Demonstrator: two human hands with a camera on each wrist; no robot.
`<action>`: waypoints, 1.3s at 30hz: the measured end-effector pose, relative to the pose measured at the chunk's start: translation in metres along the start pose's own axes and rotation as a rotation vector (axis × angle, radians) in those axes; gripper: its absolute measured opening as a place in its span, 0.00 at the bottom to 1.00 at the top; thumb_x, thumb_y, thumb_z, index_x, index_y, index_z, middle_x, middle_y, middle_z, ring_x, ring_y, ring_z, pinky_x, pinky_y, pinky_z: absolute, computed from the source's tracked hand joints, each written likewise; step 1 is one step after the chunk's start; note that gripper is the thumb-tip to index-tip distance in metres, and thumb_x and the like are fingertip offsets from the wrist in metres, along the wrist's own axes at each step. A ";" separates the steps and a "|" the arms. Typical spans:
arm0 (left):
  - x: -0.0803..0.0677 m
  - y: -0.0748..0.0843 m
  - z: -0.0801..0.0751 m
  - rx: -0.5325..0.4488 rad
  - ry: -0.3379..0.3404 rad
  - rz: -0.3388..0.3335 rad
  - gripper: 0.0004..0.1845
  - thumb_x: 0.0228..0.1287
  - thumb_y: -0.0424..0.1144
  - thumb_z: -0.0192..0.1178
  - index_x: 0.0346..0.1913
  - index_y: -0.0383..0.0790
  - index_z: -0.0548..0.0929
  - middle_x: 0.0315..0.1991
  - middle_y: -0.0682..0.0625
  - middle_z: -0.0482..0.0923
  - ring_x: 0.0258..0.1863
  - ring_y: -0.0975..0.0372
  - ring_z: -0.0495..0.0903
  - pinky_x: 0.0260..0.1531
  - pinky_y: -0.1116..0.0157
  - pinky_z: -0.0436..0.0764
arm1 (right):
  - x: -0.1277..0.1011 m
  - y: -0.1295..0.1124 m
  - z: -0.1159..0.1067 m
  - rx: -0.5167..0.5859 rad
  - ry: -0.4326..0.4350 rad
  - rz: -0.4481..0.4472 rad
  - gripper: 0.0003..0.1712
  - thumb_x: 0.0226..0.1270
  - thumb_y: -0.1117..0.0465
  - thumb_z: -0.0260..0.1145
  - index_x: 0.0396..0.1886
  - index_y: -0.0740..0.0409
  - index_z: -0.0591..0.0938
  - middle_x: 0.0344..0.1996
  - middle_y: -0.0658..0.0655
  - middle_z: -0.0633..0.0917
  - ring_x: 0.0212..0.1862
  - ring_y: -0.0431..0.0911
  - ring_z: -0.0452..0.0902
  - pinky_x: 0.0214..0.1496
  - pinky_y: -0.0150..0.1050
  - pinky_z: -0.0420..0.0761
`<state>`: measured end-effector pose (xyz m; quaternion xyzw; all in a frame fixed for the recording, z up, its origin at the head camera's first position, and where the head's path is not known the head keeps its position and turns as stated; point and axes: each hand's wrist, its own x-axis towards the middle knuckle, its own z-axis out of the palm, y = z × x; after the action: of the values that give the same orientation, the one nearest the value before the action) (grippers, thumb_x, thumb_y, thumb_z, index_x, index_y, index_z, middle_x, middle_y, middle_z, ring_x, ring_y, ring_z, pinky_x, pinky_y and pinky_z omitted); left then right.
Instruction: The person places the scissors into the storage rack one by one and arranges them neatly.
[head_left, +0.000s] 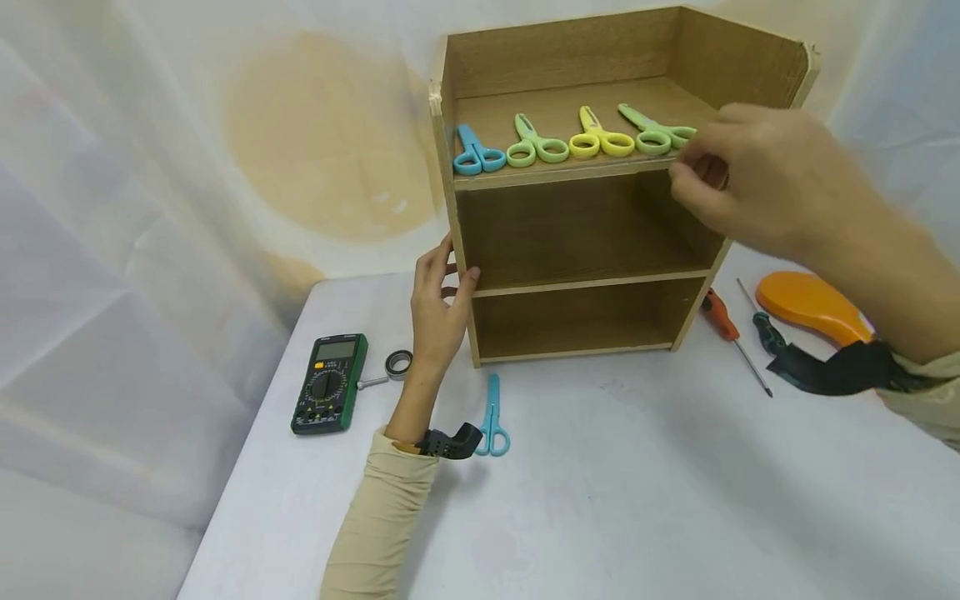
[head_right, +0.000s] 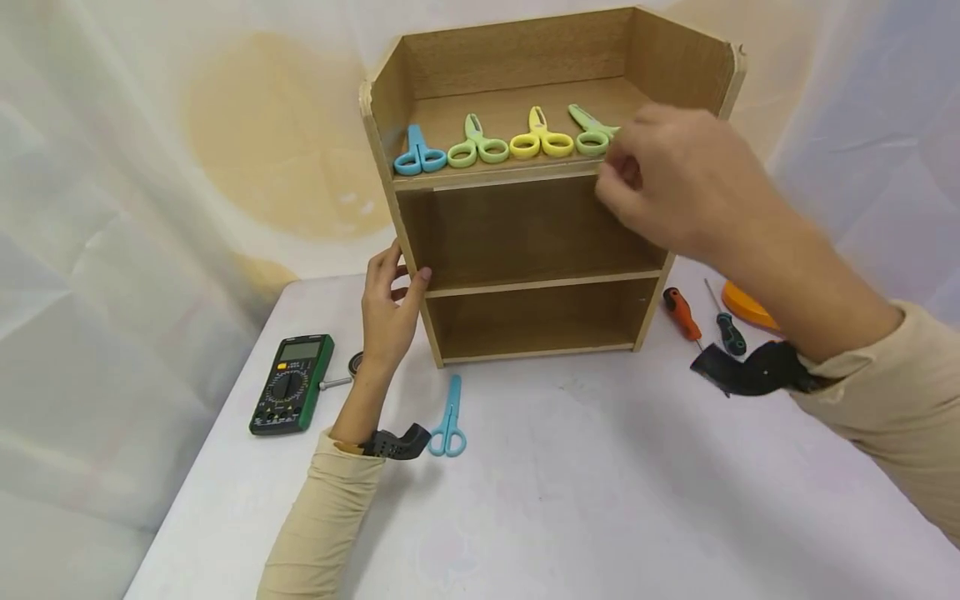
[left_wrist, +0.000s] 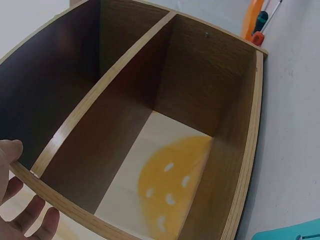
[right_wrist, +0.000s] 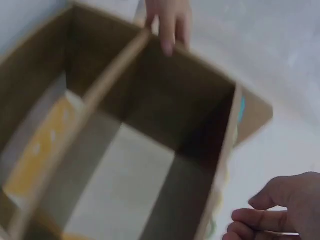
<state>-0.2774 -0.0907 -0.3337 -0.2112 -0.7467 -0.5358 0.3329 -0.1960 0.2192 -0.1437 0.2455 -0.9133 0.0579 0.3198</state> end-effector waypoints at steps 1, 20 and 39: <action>0.000 0.000 0.000 0.002 0.002 0.000 0.31 0.74 0.45 0.58 0.77 0.48 0.64 0.64 0.46 0.67 0.56 0.59 0.75 0.44 0.55 0.80 | -0.007 -0.006 0.004 0.022 0.001 -0.026 0.08 0.65 0.65 0.64 0.34 0.68 0.85 0.30 0.61 0.81 0.32 0.52 0.75 0.32 0.44 0.74; 0.000 -0.005 -0.001 -0.008 0.005 -0.016 0.30 0.74 0.43 0.59 0.76 0.48 0.66 0.64 0.47 0.68 0.56 0.58 0.76 0.44 0.56 0.80 | -0.076 -0.061 0.077 0.298 -0.250 -0.078 0.03 0.63 0.62 0.72 0.36 0.52 0.88 0.32 0.47 0.83 0.33 0.41 0.78 0.33 0.32 0.82; 0.003 -0.002 0.004 -0.019 0.014 0.000 0.31 0.72 0.33 0.60 0.75 0.36 0.65 0.64 0.38 0.67 0.55 0.49 0.76 0.43 0.50 0.80 | -0.115 -0.105 0.175 0.465 -0.384 -0.079 0.05 0.61 0.65 0.70 0.29 0.50 0.87 0.25 0.41 0.77 0.27 0.35 0.70 0.27 0.28 0.74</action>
<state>-0.2821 -0.0881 -0.3336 -0.2104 -0.7390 -0.5445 0.3362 -0.1650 0.1288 -0.3578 0.3539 -0.9090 0.2053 0.0788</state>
